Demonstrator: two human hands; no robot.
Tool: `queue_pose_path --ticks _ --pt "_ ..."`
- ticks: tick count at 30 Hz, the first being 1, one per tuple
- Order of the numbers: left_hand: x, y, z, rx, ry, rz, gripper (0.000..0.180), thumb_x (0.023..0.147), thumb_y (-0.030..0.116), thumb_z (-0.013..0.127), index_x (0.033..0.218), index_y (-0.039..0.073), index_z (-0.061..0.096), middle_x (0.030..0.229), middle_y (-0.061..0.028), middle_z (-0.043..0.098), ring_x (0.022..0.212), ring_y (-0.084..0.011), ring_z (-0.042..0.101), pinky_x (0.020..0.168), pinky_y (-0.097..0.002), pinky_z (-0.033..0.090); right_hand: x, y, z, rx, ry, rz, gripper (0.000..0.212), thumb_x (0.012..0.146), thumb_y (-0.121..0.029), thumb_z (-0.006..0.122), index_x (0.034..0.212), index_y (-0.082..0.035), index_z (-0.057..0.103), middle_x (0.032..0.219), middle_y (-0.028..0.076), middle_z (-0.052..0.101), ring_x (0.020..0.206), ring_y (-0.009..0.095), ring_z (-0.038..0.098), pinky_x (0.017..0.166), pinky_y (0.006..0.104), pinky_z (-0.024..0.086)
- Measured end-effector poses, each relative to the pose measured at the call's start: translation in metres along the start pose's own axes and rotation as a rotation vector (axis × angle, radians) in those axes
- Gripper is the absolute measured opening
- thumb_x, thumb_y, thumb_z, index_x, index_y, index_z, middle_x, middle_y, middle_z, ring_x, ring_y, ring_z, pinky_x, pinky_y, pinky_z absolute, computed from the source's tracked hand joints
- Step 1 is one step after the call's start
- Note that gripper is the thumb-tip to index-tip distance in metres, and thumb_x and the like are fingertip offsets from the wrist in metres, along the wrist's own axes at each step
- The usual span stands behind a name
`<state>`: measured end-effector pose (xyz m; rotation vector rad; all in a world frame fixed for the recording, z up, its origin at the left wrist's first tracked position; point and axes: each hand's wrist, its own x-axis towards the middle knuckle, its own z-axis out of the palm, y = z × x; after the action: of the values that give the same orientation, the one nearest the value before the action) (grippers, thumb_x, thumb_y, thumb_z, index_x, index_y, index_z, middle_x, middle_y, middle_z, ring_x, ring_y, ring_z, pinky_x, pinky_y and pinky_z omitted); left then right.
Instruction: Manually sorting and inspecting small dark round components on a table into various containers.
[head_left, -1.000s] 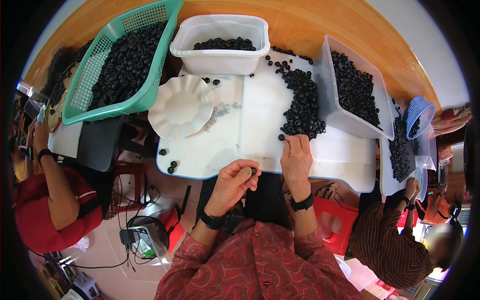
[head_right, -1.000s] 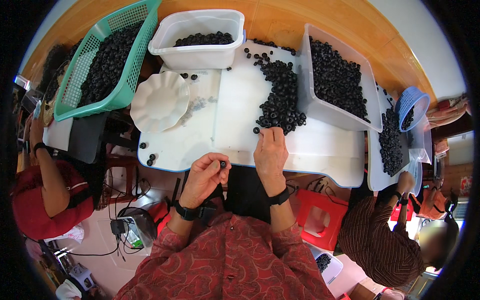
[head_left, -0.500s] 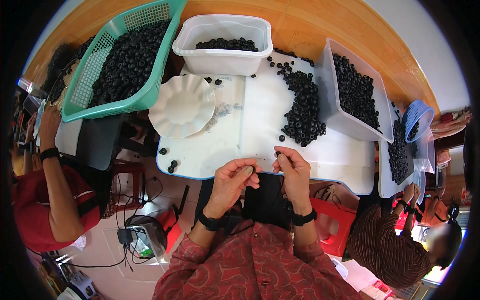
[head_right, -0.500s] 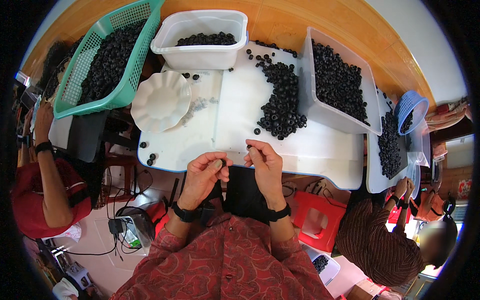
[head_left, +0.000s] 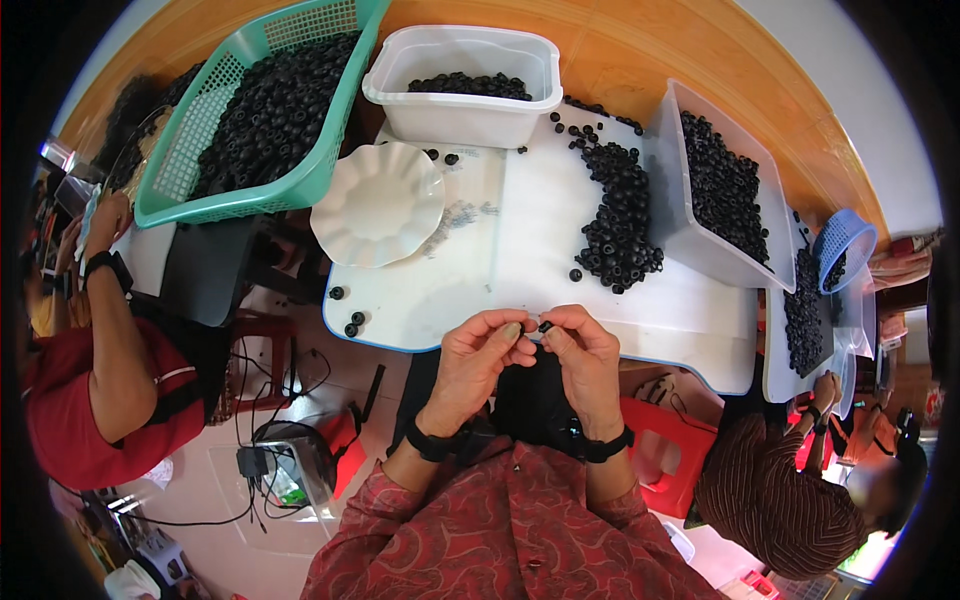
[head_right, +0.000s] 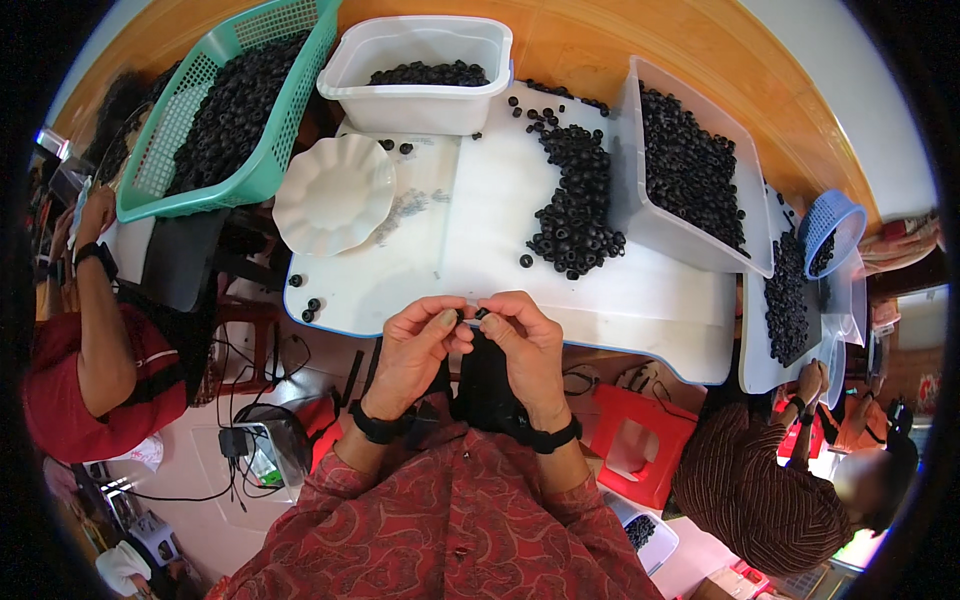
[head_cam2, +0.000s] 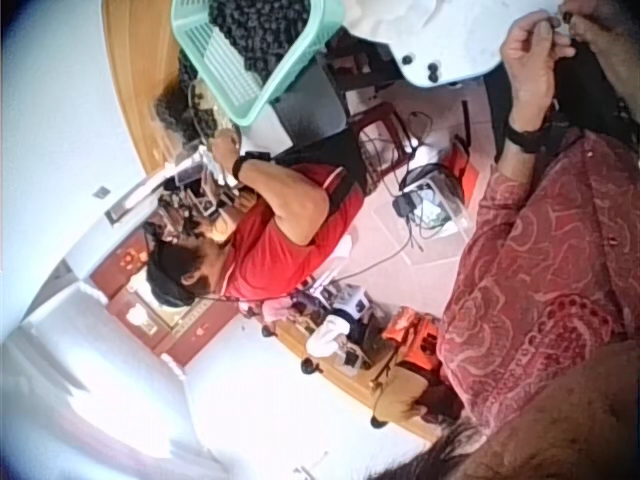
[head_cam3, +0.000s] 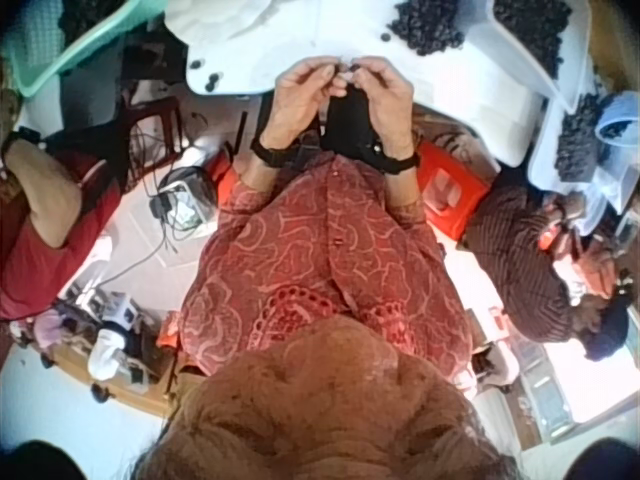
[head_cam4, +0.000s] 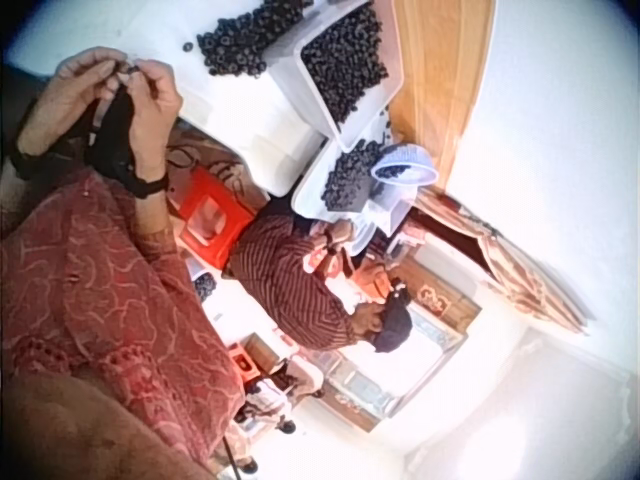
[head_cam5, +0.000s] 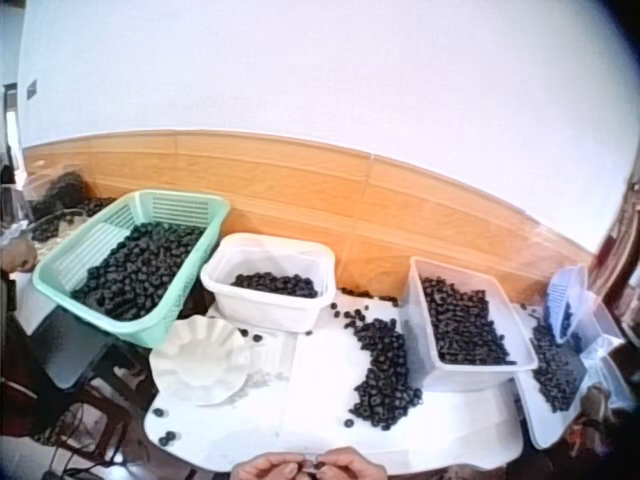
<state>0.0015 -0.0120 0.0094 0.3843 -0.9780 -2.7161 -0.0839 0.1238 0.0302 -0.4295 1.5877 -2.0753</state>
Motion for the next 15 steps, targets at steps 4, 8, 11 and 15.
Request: queue_pose_path --ticks 4,8,11,15 --pt "-0.001 -0.002 0.000 0.007 0.000 0.003 0.023 0.100 0.007 0.052 0.119 -0.003 0.061 0.109 -0.0120 0.066 0.085 -0.0146 0.066 0.077 -0.0306 0.059 -0.001 -0.001 0.006 -0.026 -0.011 -0.036 0.013 0.090 0.003 0.063 0.103 0.002 0.067 0.103 0.004 0.059 0.094 0.012 0.060 0.084 0.0233 0.047" --pt "-0.002 -0.001 -0.001 -0.034 0.002 -0.012 0.024 0.100 0.006 0.052 0.120 -0.003 0.061 0.106 -0.0114 0.066 0.085 -0.0149 0.066 0.077 -0.0302 0.059 -0.002 0.001 0.008 -0.162 0.006 -0.109 0.014 0.090 0.003 0.063 0.102 0.001 0.068 0.100 0.004 0.059 0.093 0.012 0.059 0.083 0.0225 0.046" --pt "-0.003 0.000 -0.001 -0.026 -0.001 -0.019 0.024 0.099 0.005 0.053 0.120 -0.003 0.061 0.102 -0.0109 0.067 0.085 -0.0148 0.066 0.076 -0.0298 0.059 -0.002 -0.001 0.012 -0.257 0.017 -0.144 0.015 0.089 0.003 0.064 0.103 0.000 0.068 0.100 0.004 0.058 0.092 0.012 0.058 0.082 0.0222 0.046" --pt "-0.003 0.001 -0.001 0.055 -0.001 -0.028 0.022 0.099 0.005 0.054 0.118 -0.003 0.061 0.099 -0.0099 0.067 0.083 -0.0143 0.066 0.074 -0.0289 0.059 -0.005 0.000 0.016 -0.341 0.036 -0.194 0.016 0.089 0.004 0.065 0.103 0.000 0.069 0.101 0.004 0.056 0.090 0.012 0.057 0.079 0.0218 0.046"
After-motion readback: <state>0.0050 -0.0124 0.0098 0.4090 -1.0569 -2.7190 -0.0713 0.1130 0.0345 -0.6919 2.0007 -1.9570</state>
